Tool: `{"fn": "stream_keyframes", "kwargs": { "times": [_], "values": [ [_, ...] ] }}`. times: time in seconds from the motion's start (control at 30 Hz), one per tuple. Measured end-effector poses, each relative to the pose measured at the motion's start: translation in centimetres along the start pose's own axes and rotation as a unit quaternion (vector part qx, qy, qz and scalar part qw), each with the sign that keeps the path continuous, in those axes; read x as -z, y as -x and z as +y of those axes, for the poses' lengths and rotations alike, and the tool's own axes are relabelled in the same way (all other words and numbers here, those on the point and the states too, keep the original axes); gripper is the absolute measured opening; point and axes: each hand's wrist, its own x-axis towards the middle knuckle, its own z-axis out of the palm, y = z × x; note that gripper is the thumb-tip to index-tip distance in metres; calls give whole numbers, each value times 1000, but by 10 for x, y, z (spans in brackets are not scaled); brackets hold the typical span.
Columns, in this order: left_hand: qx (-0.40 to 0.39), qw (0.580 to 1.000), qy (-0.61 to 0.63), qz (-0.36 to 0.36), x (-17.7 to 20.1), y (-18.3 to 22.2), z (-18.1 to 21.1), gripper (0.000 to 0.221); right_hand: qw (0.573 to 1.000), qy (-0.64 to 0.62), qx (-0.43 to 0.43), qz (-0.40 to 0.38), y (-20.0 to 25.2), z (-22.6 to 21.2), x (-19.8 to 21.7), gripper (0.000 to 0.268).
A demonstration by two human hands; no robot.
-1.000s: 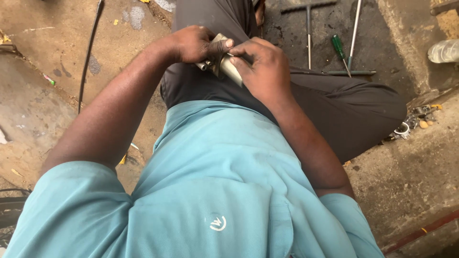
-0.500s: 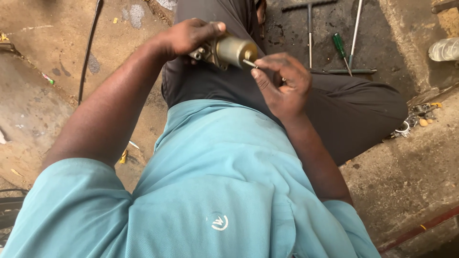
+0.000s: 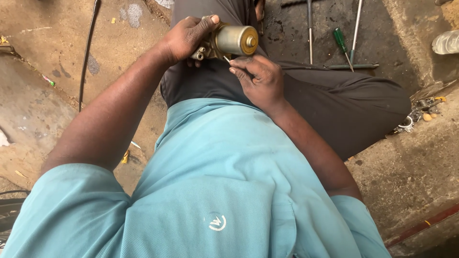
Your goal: Repairing and cleaning a motorcycle starter motor using a screwdriver and cloth.
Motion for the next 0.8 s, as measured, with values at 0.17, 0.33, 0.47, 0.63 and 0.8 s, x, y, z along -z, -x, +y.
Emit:
{"fn": "stream_keyframes", "kwargs": {
  "times": [0.17, 0.33, 0.47, 0.63, 0.8],
  "values": [
    [2, 1000, -5, 0, -1, -1, 0, 70, 1000, -14, -27, -2, 3, 6, -3, 13],
    [-1, 1000, -15, 14, -1, 0, -2, 72, 998, -8, -64, -2, 2, 6, -5, 12],
    [-6, 999, -23, 24, -2, -1, -4, 74, 994, -37, -94, 28, 3, 18, -12, 14],
    [-10, 1000, -25, 16, -1, -3, -6, 77, 979, -92, -181, 13, -2, 32, -21, 25],
    [-10, 998, -54, 21, -4, -2, -1, 77, 972, -96, -215, -10, -2, 49, -27, 41]
  ]
}}
